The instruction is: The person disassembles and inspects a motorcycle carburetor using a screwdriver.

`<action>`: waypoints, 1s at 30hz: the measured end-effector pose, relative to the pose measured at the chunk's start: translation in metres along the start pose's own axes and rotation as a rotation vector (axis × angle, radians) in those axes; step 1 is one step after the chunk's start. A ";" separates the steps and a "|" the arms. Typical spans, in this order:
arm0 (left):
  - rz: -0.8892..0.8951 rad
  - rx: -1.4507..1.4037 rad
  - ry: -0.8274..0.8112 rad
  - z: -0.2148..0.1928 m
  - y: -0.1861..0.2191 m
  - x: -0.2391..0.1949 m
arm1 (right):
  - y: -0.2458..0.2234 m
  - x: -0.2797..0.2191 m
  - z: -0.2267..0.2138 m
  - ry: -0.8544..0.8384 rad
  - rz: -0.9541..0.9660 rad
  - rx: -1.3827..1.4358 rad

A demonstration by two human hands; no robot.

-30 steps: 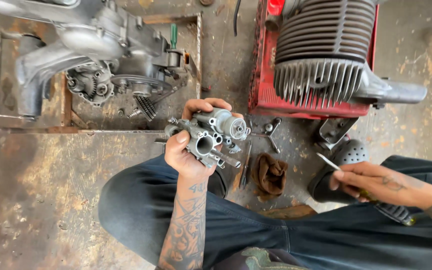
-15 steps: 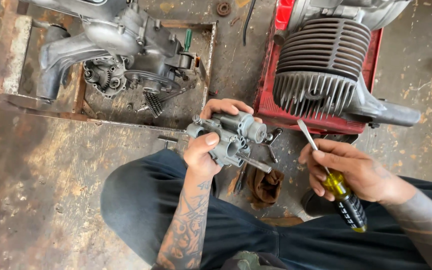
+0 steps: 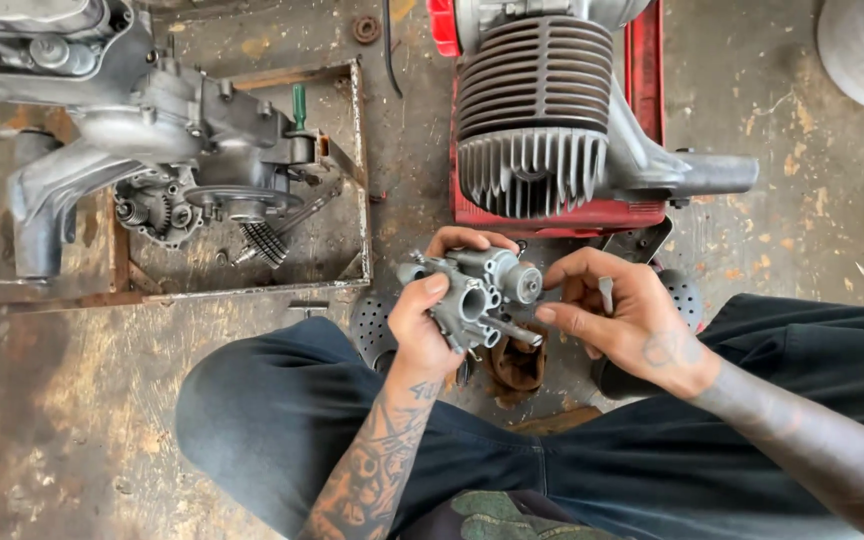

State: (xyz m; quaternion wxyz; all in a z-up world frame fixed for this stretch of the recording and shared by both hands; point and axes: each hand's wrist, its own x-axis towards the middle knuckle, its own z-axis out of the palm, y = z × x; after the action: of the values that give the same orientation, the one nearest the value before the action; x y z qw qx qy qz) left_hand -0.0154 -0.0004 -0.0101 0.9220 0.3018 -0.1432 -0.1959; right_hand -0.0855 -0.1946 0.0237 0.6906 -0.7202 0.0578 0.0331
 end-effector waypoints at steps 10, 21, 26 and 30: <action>-0.050 -0.057 0.048 0.004 -0.023 0.010 | -0.011 0.002 -0.011 0.196 -0.015 -0.234; -0.106 -0.091 0.094 0.003 -0.030 0.012 | -0.006 -0.001 -0.017 0.199 0.047 -0.210; -0.115 -0.074 0.088 0.003 -0.027 0.010 | 0.007 -0.001 -0.020 0.191 0.056 -0.176; -0.122 -0.097 0.096 -0.001 -0.029 0.010 | 0.005 0.002 -0.019 0.183 0.047 -0.234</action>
State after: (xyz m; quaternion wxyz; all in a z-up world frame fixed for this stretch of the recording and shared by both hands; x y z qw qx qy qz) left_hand -0.0148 -0.0261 -0.0273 0.9276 0.2742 -0.0705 -0.2439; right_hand -0.0848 -0.2141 0.0196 0.5930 -0.7941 0.1329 -0.0099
